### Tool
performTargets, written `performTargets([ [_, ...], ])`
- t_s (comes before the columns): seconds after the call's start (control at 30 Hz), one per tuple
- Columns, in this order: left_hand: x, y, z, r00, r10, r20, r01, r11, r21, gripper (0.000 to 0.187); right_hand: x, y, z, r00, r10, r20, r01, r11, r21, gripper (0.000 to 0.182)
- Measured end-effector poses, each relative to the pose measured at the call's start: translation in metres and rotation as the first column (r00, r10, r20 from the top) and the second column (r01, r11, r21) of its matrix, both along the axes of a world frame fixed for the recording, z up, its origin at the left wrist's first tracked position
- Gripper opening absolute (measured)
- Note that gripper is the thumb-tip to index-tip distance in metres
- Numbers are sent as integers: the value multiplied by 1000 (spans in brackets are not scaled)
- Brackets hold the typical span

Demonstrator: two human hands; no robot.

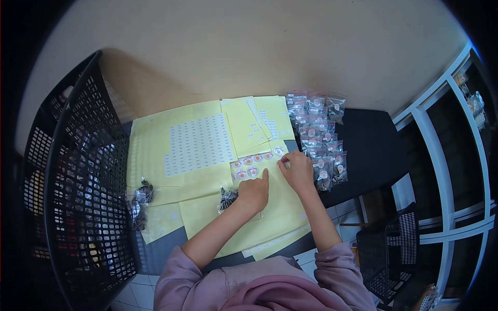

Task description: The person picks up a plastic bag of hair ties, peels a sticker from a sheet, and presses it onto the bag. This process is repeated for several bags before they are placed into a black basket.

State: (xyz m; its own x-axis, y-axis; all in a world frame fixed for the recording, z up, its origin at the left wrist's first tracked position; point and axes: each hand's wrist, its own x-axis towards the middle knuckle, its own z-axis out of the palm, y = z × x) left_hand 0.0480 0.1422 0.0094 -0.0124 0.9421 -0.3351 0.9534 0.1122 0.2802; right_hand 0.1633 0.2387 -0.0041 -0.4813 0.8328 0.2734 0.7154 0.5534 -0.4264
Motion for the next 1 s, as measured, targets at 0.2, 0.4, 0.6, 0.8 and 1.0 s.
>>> performTargets([
  [0.2, -3, 0, 3, 999, -23, 32, 24, 999, -39, 68, 0, 6, -7, 1000, 23, -20, -23, 999, -33, 11],
  [0.4, -4, 2, 3, 999, -26, 39, 28, 999, -45, 69, 7, 14, -7, 997, 35, -70, -48, 978, -202, 11],
  [0.6, -4, 2, 5, 998, -37, 54, 39, 998, -39, 69, 8, 15, -4, 997, 23, -68, -40, 965, -259, 10],
  [0.8, -4, 2, 6, 999, -23, 44, 26, 997, -69, 69, 9, 15, -3, 999, 10, -45, -19, 978, -208, 9],
  [1.0, -4, 2, 7, 999, -23, 45, 27, 996, -86, 69, 23, 31, -10, 990, -7, -142, -13, 990, -143, 7],
])
